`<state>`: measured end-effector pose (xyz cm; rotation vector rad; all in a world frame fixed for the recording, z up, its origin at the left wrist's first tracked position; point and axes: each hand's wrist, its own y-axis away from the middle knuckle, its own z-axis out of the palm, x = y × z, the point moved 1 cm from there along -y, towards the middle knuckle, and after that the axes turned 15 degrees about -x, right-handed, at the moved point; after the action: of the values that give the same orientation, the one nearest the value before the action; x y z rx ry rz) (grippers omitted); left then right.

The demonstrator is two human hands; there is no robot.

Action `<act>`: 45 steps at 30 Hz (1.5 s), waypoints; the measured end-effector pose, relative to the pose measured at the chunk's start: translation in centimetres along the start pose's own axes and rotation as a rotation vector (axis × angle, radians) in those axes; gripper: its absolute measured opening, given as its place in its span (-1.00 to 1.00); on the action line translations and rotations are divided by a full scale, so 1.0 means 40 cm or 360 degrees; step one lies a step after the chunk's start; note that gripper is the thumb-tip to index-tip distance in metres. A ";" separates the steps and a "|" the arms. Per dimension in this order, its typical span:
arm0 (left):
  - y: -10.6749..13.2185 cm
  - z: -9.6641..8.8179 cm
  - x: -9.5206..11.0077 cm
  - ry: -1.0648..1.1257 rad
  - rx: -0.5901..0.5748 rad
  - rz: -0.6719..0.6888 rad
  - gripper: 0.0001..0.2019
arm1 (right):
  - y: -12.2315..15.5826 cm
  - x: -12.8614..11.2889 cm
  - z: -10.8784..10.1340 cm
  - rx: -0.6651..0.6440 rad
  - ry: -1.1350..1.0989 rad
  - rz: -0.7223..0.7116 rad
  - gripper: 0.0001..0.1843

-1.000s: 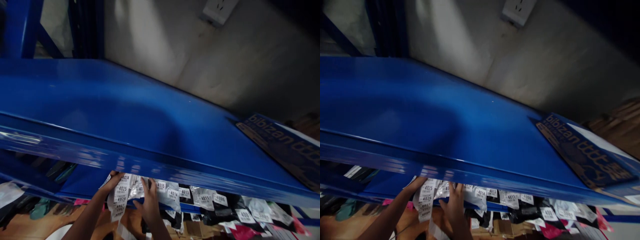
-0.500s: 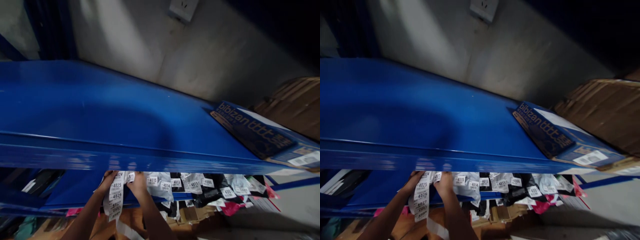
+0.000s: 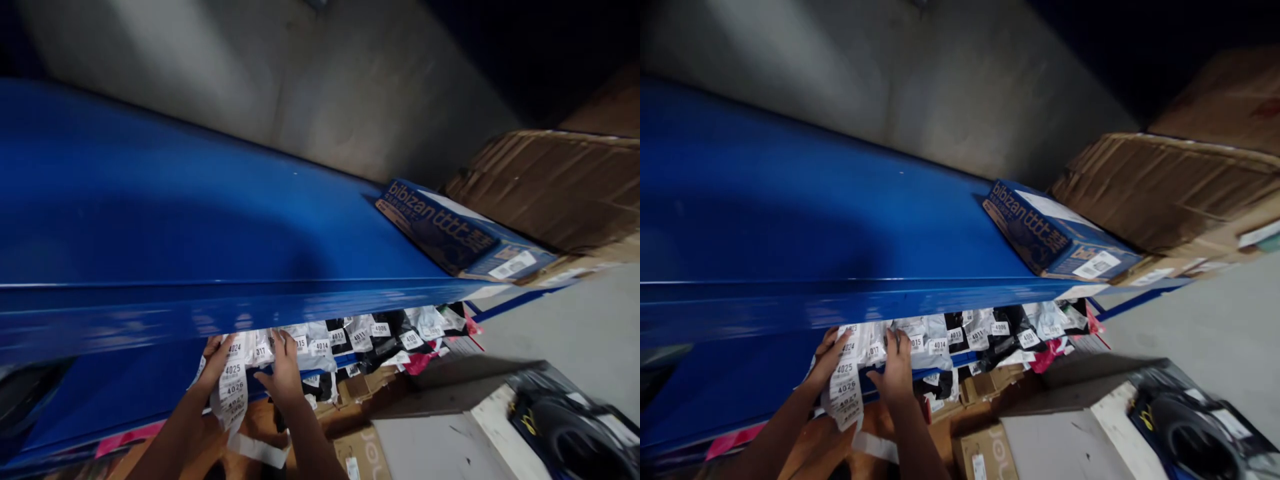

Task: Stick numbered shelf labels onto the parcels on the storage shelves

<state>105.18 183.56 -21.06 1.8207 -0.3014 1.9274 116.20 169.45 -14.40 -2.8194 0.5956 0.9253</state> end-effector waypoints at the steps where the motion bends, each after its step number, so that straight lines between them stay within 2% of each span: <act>1: 0.003 -0.007 0.001 -0.0010 0.0016 0.0038 -0.46 | 0.024 0.001 -0.007 0.0007 -0.0027 -0.0027 -0.03; 5: 0.026 -0.020 0.009 -0.0034 0.0047 0.0134 -0.50 | 0.136 0.042 -0.017 0.0067 -0.0133 -0.0158 -0.22; 7: 0.035 -0.020 0.012 -0.0036 0.0055 0.0137 -0.52 | 0.192 0.086 -0.009 0.0137 -0.0160 -0.0187 -0.29; 11: 0.050 -0.022 0.028 -0.0068 0.0142 0.0129 -0.57 | 0.282 0.179 0.012 0.0180 -0.0228 -0.0193 -0.32; 14: 0.090 -0.021 0.048 -0.0136 0.0225 0.0198 -0.61 | 0.338 0.220 0.010 0.0165 -0.0348 -0.0251 -0.44; 16: 0.139 -0.010 0.060 -0.0215 0.0261 0.0275 -0.62 | 0.378 0.228 -0.004 0.0151 -0.0456 -0.0283 -0.53; 19: 0.240 0.035 0.069 -0.0352 0.0277 0.0387 -0.64 | 0.442 0.226 -0.034 0.0105 -0.0622 -0.0274 -0.63; 23: 0.403 0.152 0.064 -0.0417 0.0156 0.0452 -0.64 | 0.530 0.219 -0.067 0.0062 -0.0933 -0.0238 -0.70; 28: 0.590 0.314 0.035 -0.0261 -0.0181 0.0290 -0.53 | 0.614 0.212 -0.094 0.0119 -0.1482 -0.0060 -0.55; 31: 0.667 0.378 0.020 -0.0147 -0.0342 0.0142 -0.49 | 0.646 0.209 -0.116 0.0206 -0.1732 -0.0093 -0.49; 37: 0.762 0.436 0.009 0.0007 -0.0509 -0.0058 -0.43 | 0.698 0.226 -0.134 0.0271 -0.1967 -0.0087 -0.60; 40: 0.792 0.444 0.003 0.0011 -0.0542 -0.0117 -0.49 | 0.720 0.245 -0.116 0.0260 -0.2032 -0.0029 -0.58; 45: 0.816 0.438 -0.028 -0.0046 -0.0480 -0.0233 -0.55 | 0.742 0.268 -0.083 0.0200 -0.2071 0.0027 -0.52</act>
<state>105.11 146.93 -15.38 1.6262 -0.4306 1.6577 114.02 137.97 -17.68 -1.5200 0.4052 2.2004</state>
